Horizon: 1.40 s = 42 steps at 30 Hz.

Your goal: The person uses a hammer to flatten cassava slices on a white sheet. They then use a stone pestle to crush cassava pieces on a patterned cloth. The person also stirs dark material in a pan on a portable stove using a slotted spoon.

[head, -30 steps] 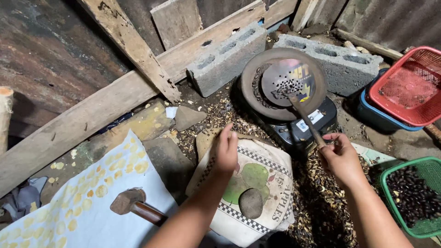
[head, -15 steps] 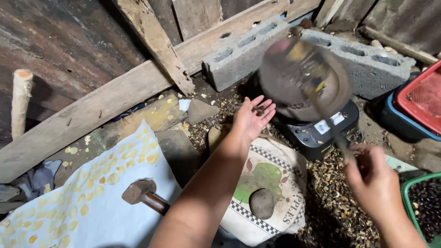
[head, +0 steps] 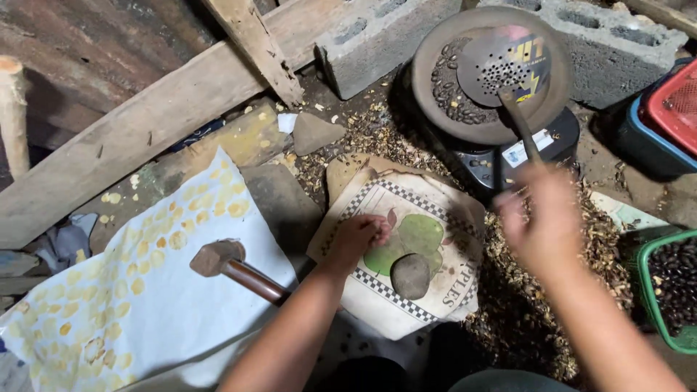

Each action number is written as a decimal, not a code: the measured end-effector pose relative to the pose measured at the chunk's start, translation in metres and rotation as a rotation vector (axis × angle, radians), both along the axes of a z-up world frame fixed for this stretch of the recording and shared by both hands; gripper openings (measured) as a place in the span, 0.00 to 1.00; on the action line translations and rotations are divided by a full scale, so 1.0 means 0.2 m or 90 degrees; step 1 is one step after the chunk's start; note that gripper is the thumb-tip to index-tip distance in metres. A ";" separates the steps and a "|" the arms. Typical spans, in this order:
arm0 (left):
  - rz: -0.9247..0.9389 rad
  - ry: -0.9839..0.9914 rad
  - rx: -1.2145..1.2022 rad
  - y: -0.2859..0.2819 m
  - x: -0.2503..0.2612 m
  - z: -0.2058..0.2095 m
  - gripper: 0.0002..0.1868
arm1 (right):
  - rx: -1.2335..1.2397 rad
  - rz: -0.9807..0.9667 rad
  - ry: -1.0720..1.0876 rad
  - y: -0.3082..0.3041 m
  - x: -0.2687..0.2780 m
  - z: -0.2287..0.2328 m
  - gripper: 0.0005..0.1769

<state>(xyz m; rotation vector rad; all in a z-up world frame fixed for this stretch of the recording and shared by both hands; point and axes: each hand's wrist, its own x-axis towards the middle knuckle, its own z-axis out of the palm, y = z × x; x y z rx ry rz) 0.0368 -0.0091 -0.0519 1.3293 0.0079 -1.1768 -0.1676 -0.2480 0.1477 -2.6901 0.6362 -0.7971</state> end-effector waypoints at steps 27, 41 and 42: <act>-0.130 -1.040 0.075 0.04 -0.16 0.04 0.14 | 0.195 0.180 0.331 0.36 -0.22 -0.54 0.34; -0.153 -1.066 0.149 0.06 -0.23 0.21 0.28 | 0.219 0.000 0.450 0.31 -0.05 -0.60 0.33; -0.117 -1.068 0.150 0.08 -0.21 0.18 0.26 | 0.240 0.012 0.442 0.30 -0.02 -0.58 0.32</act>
